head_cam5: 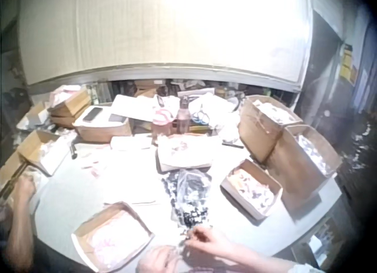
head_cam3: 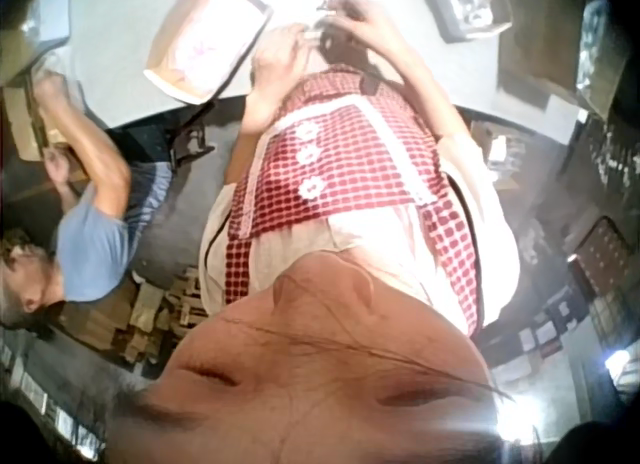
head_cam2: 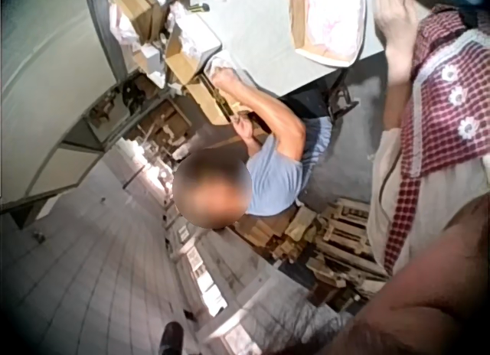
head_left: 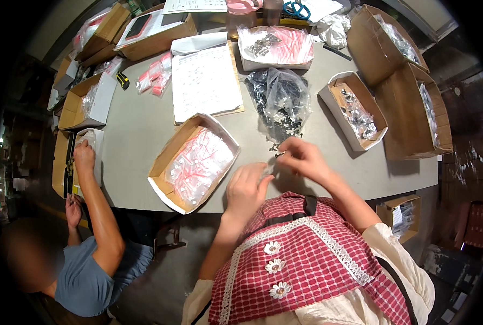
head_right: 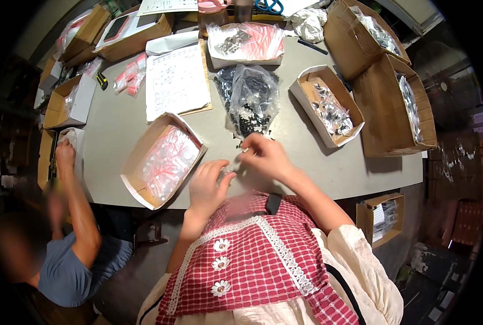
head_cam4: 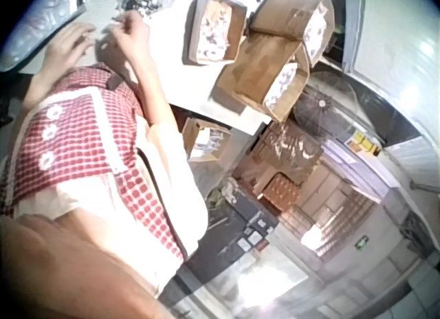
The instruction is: The person sorts and assembles small metal and plastic hardware components from various boxes on a table by hand.
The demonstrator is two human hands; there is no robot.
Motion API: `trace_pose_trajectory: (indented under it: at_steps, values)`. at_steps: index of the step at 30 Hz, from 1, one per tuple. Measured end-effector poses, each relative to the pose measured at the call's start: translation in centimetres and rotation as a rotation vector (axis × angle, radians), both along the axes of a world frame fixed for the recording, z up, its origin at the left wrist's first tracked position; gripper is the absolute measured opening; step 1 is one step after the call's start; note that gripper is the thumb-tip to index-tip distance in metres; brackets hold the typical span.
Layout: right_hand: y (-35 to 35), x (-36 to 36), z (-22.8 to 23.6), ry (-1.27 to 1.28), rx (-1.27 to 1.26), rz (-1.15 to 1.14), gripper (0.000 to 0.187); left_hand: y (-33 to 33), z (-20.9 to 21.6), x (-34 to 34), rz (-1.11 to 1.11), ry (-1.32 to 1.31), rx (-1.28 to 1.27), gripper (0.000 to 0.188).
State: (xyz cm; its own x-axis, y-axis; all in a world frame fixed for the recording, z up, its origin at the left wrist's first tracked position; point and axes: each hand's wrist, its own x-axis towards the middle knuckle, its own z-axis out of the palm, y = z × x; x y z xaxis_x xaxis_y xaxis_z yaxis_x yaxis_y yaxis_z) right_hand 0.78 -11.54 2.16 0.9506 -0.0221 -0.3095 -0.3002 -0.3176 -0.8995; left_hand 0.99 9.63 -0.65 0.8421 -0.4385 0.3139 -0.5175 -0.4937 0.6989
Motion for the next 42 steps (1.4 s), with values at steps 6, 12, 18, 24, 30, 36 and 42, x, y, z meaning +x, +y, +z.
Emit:
trace_pose_trajectory:
  at_steps: [6,12,18,24,30,36,42]
  values:
    - [-6.1,-0.2,-4.2,-0.448,-0.821,0.088,0.02,-0.2,-1.8,0.3,0.041,0.043,-0.03,0.03]
    - [-6.0,-0.8,-6.9,-0.521,-0.862,0.176,0.014,-1.7,-2.7,0.6,-0.025,0.092,-0.081,0.03]
    - [-2.9,-1.8,-2.2,-0.525,-0.348,0.14,0.016,-2.4,-2.4,0.5,-0.064,0.161,-0.137,0.031]
    - [-0.5,-1.8,-0.1,-0.596,-0.202,0.278,0.024,-2.5,-2.4,0.6,-0.099,0.145,-0.164,0.031]
    - [-3.5,0.1,-3.9,-0.362,-0.592,-0.057,0.026,-2.4,-2.8,0.5,-0.071,0.129,-0.157,0.032]
    - [-5.6,1.4,-6.3,-0.422,-0.797,0.049,0.017,-2.5,-2.9,0.5,-0.074,0.094,-0.126,0.032]
    - [-5.0,0.2,-5.8,-0.303,-0.684,0.033,0.012,-2.3,-3.2,0.3,-0.055,0.082,-0.139,0.031]
